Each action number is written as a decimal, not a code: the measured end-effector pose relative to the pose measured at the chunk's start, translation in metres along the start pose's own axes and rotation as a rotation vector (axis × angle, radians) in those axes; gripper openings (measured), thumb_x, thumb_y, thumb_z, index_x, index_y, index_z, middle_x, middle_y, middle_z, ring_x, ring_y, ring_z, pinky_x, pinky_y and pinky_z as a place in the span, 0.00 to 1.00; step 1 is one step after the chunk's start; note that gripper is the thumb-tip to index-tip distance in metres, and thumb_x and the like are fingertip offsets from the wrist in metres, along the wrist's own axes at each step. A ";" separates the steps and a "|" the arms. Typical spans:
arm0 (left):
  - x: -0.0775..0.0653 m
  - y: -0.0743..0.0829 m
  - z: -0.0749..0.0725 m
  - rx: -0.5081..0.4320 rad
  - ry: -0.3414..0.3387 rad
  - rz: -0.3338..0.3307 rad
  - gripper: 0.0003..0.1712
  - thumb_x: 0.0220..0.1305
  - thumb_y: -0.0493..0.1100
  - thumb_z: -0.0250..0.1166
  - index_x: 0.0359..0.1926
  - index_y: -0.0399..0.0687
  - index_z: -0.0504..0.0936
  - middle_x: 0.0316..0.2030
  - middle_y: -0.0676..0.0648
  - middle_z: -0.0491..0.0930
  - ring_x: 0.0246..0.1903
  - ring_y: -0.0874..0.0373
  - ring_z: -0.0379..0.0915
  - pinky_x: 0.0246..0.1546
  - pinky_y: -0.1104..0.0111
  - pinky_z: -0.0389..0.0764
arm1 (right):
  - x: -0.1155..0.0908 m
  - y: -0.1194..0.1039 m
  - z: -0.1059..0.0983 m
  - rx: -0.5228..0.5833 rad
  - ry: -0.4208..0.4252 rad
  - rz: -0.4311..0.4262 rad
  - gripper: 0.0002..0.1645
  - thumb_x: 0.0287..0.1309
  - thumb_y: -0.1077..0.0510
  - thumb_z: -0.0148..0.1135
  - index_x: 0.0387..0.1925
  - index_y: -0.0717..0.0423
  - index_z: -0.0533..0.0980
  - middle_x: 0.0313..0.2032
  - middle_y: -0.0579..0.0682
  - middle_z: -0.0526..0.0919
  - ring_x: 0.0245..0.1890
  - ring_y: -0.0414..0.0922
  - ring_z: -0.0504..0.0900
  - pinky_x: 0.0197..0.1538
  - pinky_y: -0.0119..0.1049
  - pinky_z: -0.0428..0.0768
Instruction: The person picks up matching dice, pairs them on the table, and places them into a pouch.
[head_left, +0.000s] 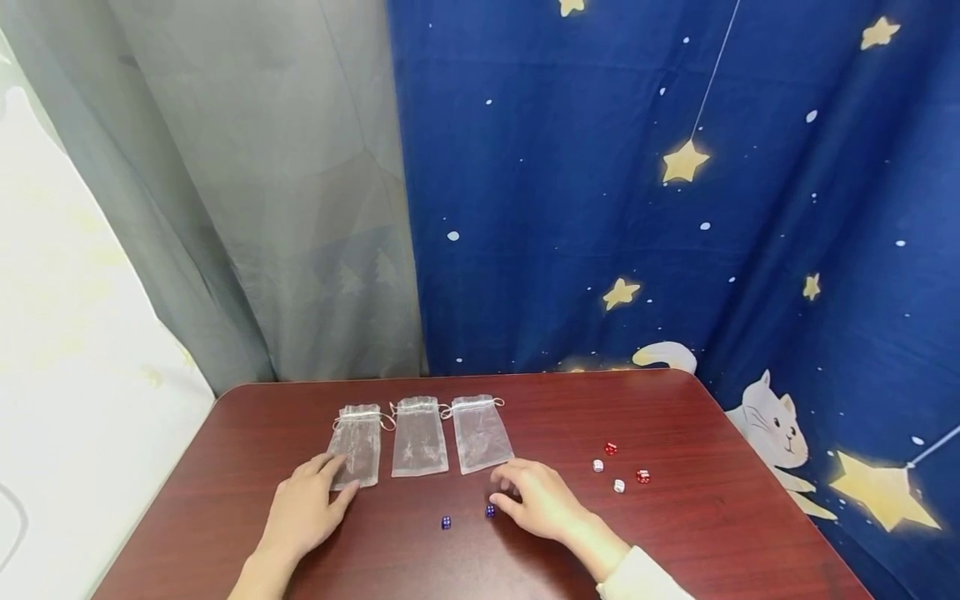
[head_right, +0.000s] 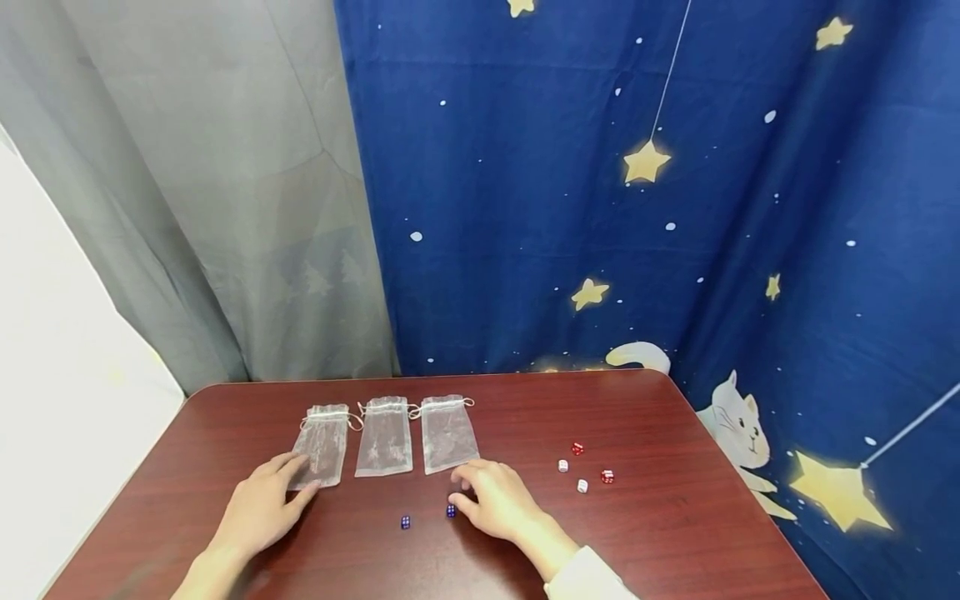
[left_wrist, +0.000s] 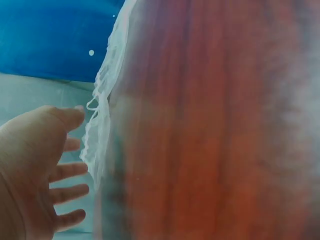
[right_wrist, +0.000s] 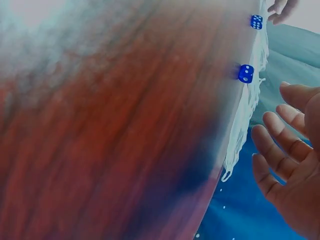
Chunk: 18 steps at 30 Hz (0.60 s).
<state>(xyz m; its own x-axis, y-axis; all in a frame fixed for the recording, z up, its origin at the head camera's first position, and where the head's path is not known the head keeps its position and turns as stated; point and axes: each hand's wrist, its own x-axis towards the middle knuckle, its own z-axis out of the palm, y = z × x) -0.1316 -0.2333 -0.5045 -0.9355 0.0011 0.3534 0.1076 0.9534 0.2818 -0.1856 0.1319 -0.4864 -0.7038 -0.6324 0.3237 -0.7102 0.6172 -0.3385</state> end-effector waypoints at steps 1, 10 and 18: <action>0.003 -0.001 0.000 0.001 -0.003 -0.022 0.29 0.63 0.50 0.70 0.57 0.33 0.81 0.54 0.32 0.79 0.54 0.31 0.76 0.46 0.35 0.76 | 0.000 0.000 0.000 0.005 0.003 0.006 0.08 0.60 0.53 0.71 0.40 0.49 0.82 0.31 0.39 0.80 0.33 0.35 0.78 0.39 0.35 0.80; 0.026 -0.015 -0.003 -0.067 -0.111 -0.280 0.30 0.70 0.46 0.57 0.59 0.22 0.73 0.52 0.22 0.74 0.51 0.22 0.73 0.49 0.36 0.75 | 0.000 0.003 -0.003 0.069 0.027 0.036 0.09 0.61 0.54 0.71 0.41 0.50 0.83 0.32 0.38 0.79 0.33 0.35 0.78 0.38 0.34 0.79; 0.040 -0.017 -0.004 -0.047 -0.147 -0.349 0.29 0.65 0.50 0.63 0.52 0.24 0.78 0.46 0.25 0.77 0.47 0.23 0.74 0.44 0.36 0.76 | -0.001 0.006 -0.001 0.098 0.079 0.061 0.09 0.60 0.54 0.71 0.41 0.51 0.83 0.30 0.37 0.77 0.30 0.35 0.77 0.35 0.30 0.77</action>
<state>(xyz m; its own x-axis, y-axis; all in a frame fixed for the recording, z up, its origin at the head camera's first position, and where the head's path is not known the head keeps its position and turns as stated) -0.1694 -0.2509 -0.4919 -0.9565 -0.2749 0.0980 -0.2141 0.8892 0.4044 -0.1896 0.1370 -0.4878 -0.7473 -0.5536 0.3675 -0.6640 0.6021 -0.4434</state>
